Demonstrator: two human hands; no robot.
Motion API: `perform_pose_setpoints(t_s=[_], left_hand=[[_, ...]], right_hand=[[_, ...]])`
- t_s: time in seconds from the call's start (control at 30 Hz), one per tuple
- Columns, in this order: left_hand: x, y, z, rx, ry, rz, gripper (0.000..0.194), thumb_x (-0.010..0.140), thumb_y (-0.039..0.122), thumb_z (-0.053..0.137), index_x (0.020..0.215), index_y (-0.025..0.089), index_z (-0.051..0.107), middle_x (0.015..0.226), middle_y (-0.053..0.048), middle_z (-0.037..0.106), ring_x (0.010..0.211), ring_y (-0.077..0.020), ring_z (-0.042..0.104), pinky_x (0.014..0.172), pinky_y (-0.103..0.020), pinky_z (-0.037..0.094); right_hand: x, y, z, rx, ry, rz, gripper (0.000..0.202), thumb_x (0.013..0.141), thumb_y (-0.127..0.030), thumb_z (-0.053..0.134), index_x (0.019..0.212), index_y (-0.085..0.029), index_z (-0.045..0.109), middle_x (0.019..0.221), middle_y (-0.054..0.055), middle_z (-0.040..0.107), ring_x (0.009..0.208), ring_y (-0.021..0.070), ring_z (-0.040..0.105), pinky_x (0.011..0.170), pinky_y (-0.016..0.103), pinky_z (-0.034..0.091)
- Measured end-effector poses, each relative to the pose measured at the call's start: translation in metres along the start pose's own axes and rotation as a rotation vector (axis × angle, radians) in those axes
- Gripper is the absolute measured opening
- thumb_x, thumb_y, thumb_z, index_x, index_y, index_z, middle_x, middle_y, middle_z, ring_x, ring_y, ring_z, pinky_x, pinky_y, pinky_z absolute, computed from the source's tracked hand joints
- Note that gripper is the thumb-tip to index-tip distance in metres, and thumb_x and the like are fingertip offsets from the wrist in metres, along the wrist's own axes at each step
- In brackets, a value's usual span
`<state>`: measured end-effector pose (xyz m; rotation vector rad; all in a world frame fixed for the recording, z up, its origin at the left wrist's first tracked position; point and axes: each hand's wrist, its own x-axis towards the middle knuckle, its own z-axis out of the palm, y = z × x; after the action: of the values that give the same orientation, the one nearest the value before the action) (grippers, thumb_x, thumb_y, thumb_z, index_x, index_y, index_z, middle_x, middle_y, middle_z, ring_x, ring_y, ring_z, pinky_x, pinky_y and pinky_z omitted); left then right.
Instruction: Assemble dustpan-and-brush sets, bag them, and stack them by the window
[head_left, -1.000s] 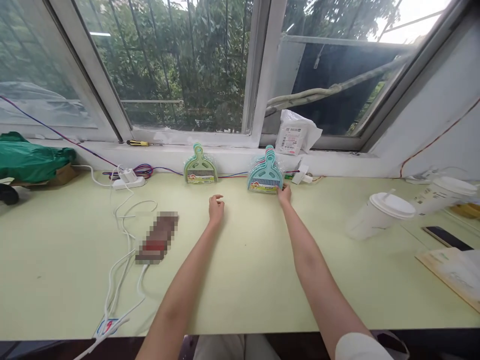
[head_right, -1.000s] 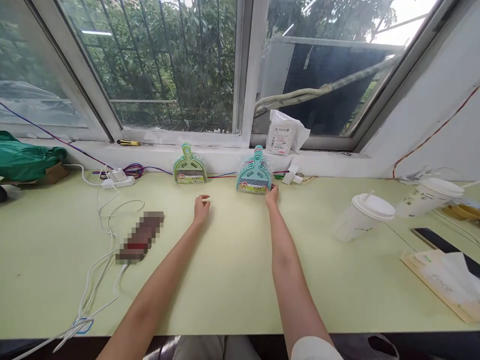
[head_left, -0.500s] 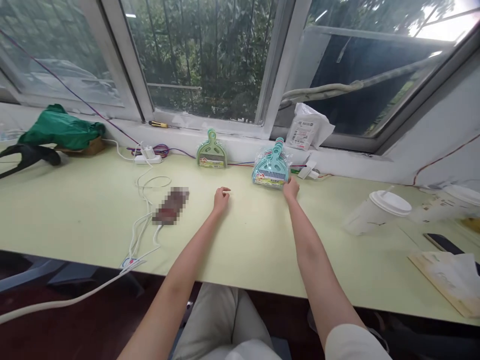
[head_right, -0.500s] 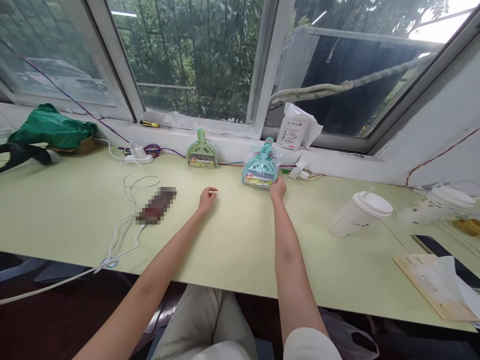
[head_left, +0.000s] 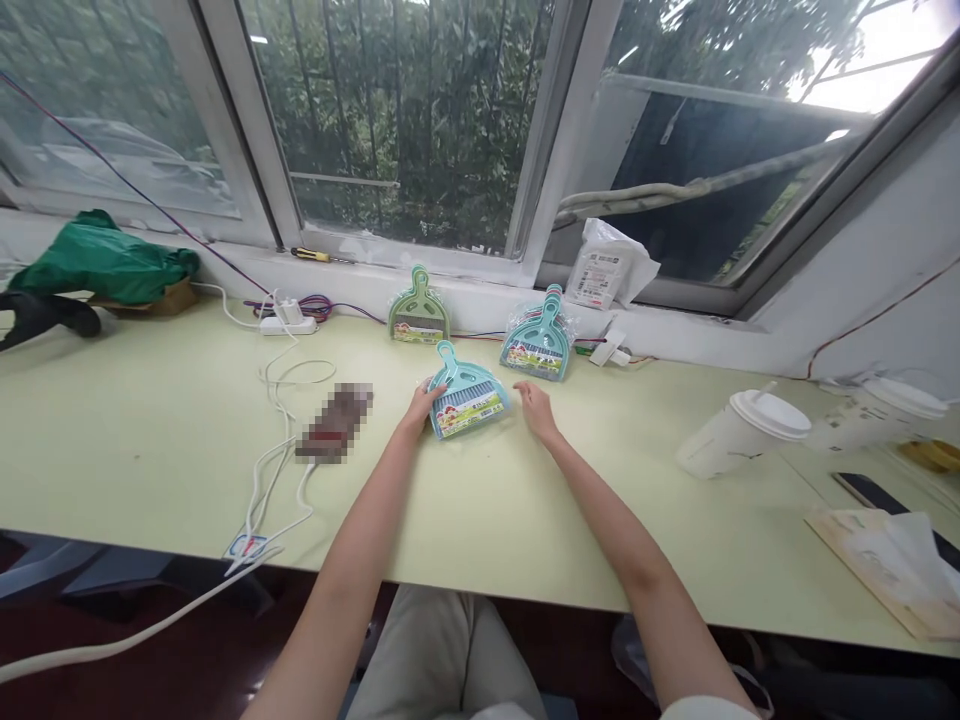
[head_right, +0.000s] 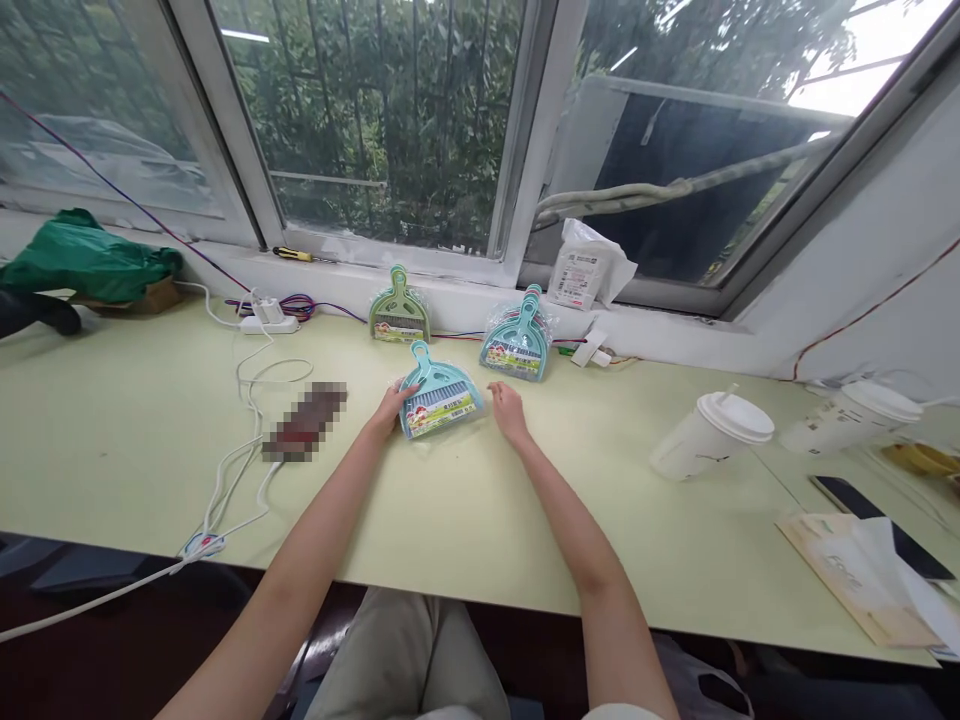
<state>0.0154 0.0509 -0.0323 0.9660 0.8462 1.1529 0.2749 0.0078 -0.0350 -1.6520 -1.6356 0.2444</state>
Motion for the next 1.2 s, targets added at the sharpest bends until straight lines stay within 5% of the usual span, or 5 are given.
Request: perform_pose_setpoints(t_s=[0.2, 0.47, 0.7, 0.97, 1.2], left_hand=[[0.004, 0.002, 0.002, -0.104, 0.111, -0.019, 0.043, 0.065, 0.034, 0.074, 0.100, 0.019, 0.054, 0.085, -0.003, 0.067, 0.072, -0.0156, 0.065, 0.069, -0.030, 0.053], [0.010, -0.003, 0.002, -0.107, 0.146, -0.075, 0.051, 0.059, 0.030, 0.075, 0.102, 0.021, 0.049, 0.074, 0.003, 0.064, 0.062, -0.0137, 0.063, 0.061, -0.027, 0.050], [0.012, -0.007, 0.002, -0.160, 0.087, -0.047, 0.044, 0.063, 0.027, 0.074, 0.099, 0.018, 0.052, 0.079, 0.000, 0.065, 0.064, -0.0129, 0.064, 0.063, -0.026, 0.052], [0.008, -0.006, 0.003, -0.176, 0.113, -0.053, 0.044, 0.062, 0.026, 0.075, 0.099, 0.019, 0.051, 0.085, -0.001, 0.066, 0.071, -0.0146, 0.064, 0.072, -0.030, 0.052], [0.003, -0.002, 0.006, -0.137, -0.001, -0.052, 0.030, 0.065, 0.027, 0.071, 0.091, 0.016, 0.060, 0.076, -0.001, 0.066, 0.067, -0.0145, 0.063, 0.069, -0.029, 0.051]], right_hand=[[0.057, 0.044, -0.021, -0.226, -0.018, -0.019, 0.046, 0.090, -0.024, 0.037, 0.129, -0.002, 0.048, 0.139, 0.023, 0.045, 0.133, 0.0285, 0.034, 0.108, 0.047, 0.024], [0.069, 0.068, -0.002, -0.539, 0.001, 0.018, 0.048, 0.089, -0.022, 0.037, 0.135, -0.012, 0.043, 0.146, 0.016, 0.038, 0.139, 0.0272, 0.024, 0.109, 0.054, 0.021], [0.071, 0.067, -0.017, -0.572, 0.271, -0.081, 0.051, 0.089, -0.023, 0.034, 0.139, -0.018, 0.035, 0.147, 0.014, 0.033, 0.133, 0.0271, 0.030, 0.105, 0.050, 0.030], [0.108, 0.067, -0.032, -0.474, 0.234, -0.046, 0.055, 0.085, -0.028, 0.040, 0.139, -0.017, 0.036, 0.142, 0.016, 0.035, 0.127, 0.0307, 0.033, 0.099, 0.052, 0.037], [0.078, 0.039, -0.031, -0.291, 0.283, -0.105, 0.047, 0.088, -0.033, 0.039, 0.133, -0.017, 0.042, 0.142, 0.016, 0.037, 0.129, 0.0299, 0.033, 0.103, 0.052, 0.032]])
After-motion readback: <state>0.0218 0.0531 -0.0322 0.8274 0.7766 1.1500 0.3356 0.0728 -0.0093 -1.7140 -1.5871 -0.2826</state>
